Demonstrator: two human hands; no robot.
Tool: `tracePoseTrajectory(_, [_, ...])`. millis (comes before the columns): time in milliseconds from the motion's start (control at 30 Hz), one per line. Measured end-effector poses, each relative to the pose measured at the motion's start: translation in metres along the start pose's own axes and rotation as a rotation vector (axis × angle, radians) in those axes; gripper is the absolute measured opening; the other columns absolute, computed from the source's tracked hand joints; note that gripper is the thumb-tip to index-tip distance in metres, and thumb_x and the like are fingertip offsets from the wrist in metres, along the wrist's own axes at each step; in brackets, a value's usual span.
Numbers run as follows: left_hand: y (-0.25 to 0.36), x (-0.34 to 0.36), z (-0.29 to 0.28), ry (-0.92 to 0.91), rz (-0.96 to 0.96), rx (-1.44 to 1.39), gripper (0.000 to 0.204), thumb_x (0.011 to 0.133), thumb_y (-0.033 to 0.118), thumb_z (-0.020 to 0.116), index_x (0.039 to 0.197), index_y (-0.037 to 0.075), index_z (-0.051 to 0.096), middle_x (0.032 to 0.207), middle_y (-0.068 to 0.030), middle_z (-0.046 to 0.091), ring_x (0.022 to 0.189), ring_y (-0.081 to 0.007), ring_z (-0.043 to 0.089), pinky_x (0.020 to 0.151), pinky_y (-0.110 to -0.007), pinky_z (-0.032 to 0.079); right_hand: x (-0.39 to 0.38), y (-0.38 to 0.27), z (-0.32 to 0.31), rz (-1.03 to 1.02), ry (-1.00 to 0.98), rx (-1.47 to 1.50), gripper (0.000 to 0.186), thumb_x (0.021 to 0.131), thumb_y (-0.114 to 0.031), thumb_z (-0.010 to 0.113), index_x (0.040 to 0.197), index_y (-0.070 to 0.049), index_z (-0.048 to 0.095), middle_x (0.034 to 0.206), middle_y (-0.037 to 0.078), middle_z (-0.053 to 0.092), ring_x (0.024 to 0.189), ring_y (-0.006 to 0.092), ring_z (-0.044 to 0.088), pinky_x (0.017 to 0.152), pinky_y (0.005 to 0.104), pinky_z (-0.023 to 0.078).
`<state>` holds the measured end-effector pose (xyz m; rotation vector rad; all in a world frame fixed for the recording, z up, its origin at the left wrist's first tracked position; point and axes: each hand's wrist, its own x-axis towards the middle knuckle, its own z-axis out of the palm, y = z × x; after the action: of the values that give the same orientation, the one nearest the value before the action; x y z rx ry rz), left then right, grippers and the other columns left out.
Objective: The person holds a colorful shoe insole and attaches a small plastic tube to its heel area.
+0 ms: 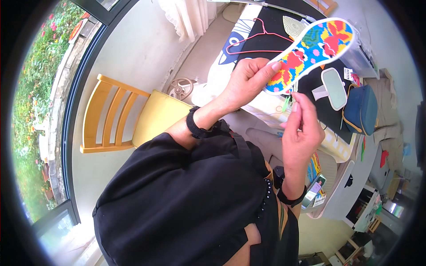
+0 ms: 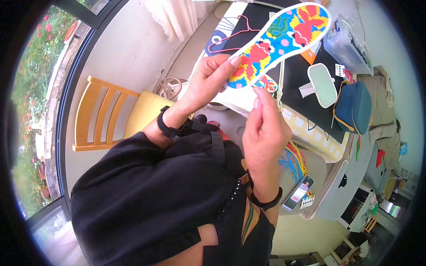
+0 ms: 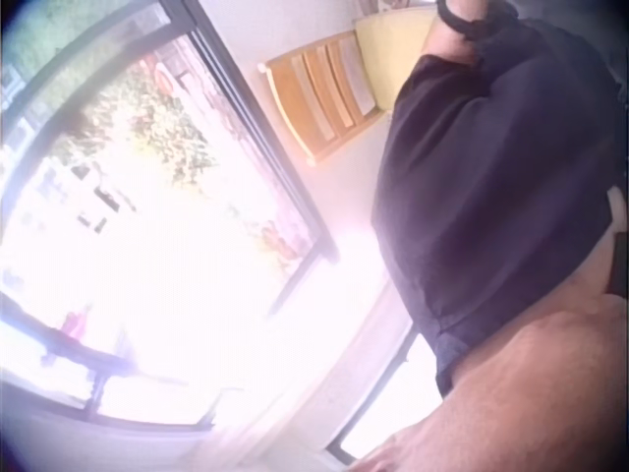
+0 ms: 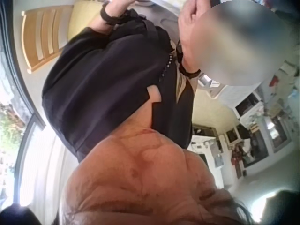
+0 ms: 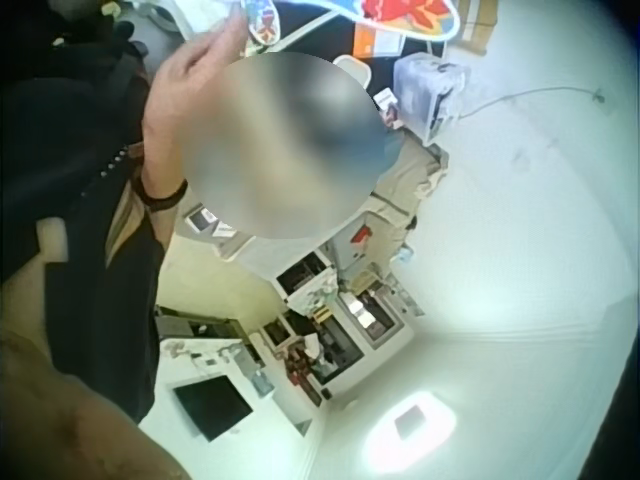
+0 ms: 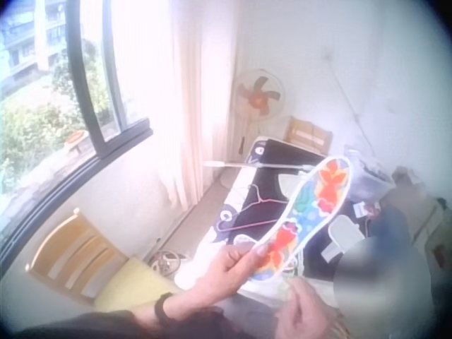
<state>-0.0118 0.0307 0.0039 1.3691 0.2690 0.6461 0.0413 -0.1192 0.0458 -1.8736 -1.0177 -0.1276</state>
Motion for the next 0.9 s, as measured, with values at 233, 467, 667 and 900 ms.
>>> tracePoseTrajectory(233, [0.007,-0.007,0.009,-0.05,-0.019,0.015,0.036,0.093,0.035,0.048,0.078,0.005,0.063,0.058,0.0067,0.052,0.048,0.0017,0.04,0.041,-0.015,0.031,-0.001,-0.003,-0.004,-0.13,-0.04,-0.131,0.025,0.078,0.009,0.053,0.1,0.002,0.063,0.084,0.013,0.066,0.061,0.0095,0.057,0.053,0.0241,0.044])
tracePoseTrajectory(467, [0.006,-0.006,0.011,-0.051,-0.031,0.018,0.037,0.092,0.035,0.048,0.079,0.004,0.063,0.058,0.0062,0.052,0.049,0.0013,0.041,0.042,-0.015,0.032,0.001,-0.006,-0.01,-0.058,-0.093,-0.097,0.026,0.077,0.009,0.053,0.1,0.002,0.063,0.081,0.012,0.066,0.057,0.0065,0.051,0.051,0.0222,0.041])
tracePoseTrajectory(667, [0.006,-0.005,0.013,-0.059,-0.049,0.029,0.037,0.092,0.036,0.048,0.079,0.004,0.063,0.058,0.0065,0.052,0.049,0.0012,0.041,0.042,-0.015,0.032,0.005,-0.003,-0.014,-0.03,-0.109,-0.043,0.027,0.073,0.011,0.055,0.098,0.003,0.062,0.06,0.012,0.053,0.044,0.0152,0.043,0.045,0.0269,0.038])
tracePoseTrajectory(900, [0.001,-0.002,0.021,-0.024,0.263,0.201,0.041,0.09,0.027,0.055,0.06,0.0,0.05,0.05,-0.0021,0.041,0.046,-0.0074,0.032,0.041,-0.027,0.026,0.007,-0.002,-0.015,0.023,-0.102,-0.051,0.021,0.075,0.008,0.056,0.094,0.002,0.063,0.06,0.014,0.054,0.045,0.0169,0.05,0.045,0.029,0.038])
